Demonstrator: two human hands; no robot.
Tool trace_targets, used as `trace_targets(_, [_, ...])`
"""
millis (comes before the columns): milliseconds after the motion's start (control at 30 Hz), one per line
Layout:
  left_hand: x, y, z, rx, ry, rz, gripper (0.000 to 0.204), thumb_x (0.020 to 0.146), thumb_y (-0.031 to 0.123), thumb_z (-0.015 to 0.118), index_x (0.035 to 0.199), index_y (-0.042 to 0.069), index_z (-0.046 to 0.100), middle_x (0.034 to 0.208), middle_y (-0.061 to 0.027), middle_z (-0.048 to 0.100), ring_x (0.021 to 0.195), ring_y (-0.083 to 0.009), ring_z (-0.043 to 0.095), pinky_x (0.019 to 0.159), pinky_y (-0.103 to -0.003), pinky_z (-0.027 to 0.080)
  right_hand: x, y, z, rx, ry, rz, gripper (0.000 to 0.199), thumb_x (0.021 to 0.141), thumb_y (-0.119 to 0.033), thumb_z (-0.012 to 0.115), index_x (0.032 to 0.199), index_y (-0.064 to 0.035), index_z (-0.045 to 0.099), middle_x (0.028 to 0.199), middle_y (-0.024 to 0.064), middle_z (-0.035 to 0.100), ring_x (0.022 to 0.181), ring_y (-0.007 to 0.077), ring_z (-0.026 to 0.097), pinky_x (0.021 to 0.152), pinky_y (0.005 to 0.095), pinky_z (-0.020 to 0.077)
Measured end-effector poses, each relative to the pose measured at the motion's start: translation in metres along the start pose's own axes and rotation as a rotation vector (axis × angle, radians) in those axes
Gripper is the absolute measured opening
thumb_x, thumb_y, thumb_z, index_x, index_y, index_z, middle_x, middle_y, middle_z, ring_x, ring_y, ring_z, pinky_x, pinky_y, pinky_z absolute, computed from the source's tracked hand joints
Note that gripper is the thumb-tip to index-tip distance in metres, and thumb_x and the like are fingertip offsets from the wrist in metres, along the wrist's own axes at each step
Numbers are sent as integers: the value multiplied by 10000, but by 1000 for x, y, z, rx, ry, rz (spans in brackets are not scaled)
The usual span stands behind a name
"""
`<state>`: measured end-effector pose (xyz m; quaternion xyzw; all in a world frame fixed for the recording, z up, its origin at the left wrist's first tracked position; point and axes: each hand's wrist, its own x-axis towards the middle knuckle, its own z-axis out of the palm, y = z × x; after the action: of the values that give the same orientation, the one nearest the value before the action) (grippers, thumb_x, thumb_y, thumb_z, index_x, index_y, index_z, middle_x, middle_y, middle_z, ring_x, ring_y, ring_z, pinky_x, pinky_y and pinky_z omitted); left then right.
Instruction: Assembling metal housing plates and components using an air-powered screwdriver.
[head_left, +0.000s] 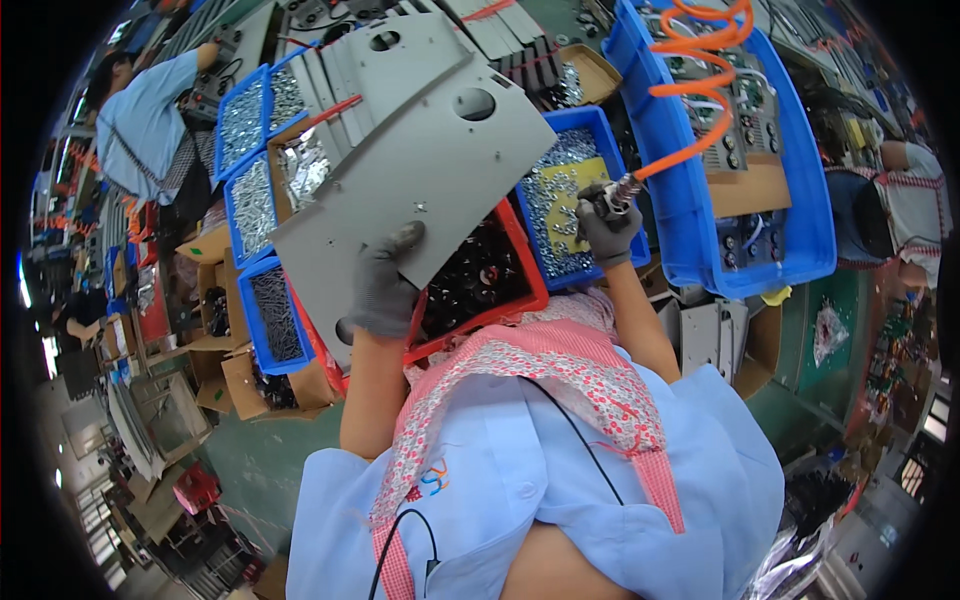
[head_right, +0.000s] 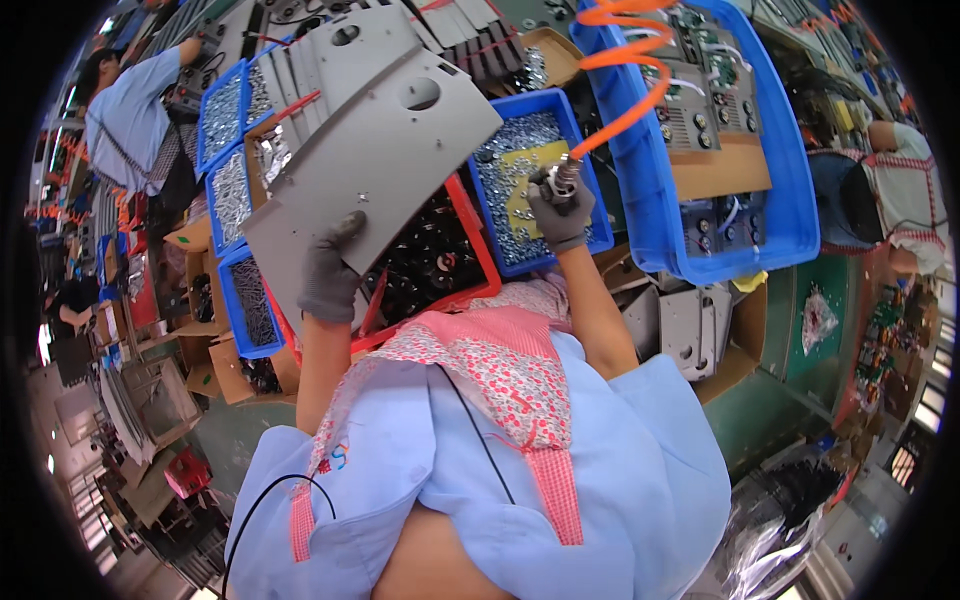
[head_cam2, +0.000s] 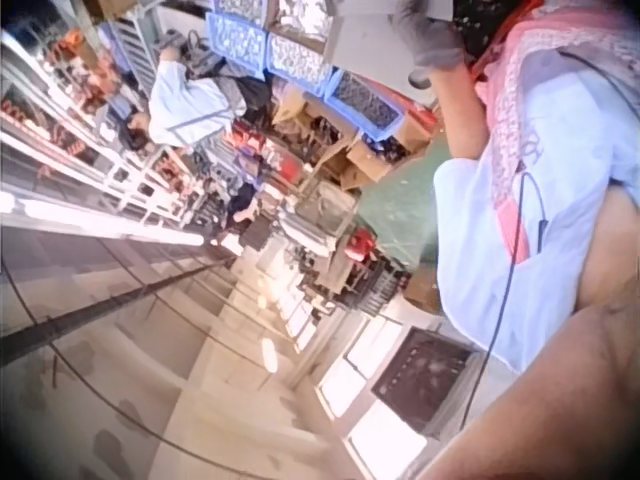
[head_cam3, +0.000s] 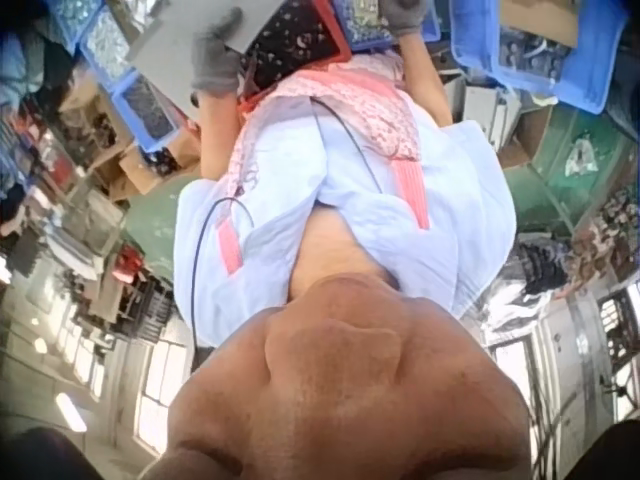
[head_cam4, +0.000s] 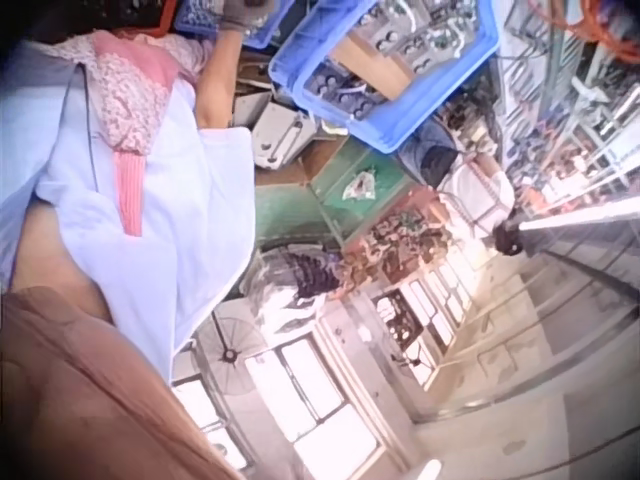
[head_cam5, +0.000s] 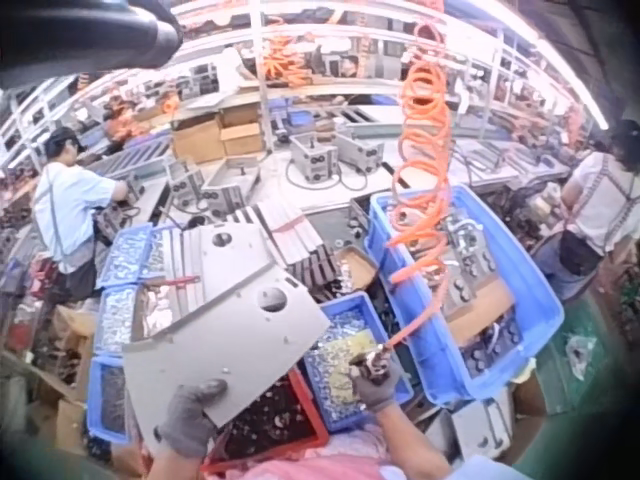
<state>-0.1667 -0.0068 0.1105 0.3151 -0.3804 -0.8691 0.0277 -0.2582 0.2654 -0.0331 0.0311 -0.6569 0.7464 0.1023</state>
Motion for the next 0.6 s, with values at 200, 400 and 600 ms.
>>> trace_targets(200, [-12,5,3,101,-11,125,324,762,-68,588,1085,-66,555,995,-150,621,882,-262,646,803,-358,558,9,-64,20,199,54,153,177,734,78,570,892,4,598,710,56,584,590,108,557,508,248,470])
trace_targets(400, [-18,-7,11,207,15,183,334,726,-43,636,1055,-55,579,972,-131,630,846,-231,642,764,-334,543,19,-157,33,647,-72,-31,237,729,-31,528,952,39,563,689,155,580,554,205,569,509,349,505])
trace_targets(600, [-30,-24,46,250,-71,34,340,701,-34,659,1035,-52,597,939,-121,646,797,-213,647,739,-325,541,8,-215,66,816,-261,-98,263,718,-8,528,972,56,552,695,168,581,538,211,545,515,371,498])
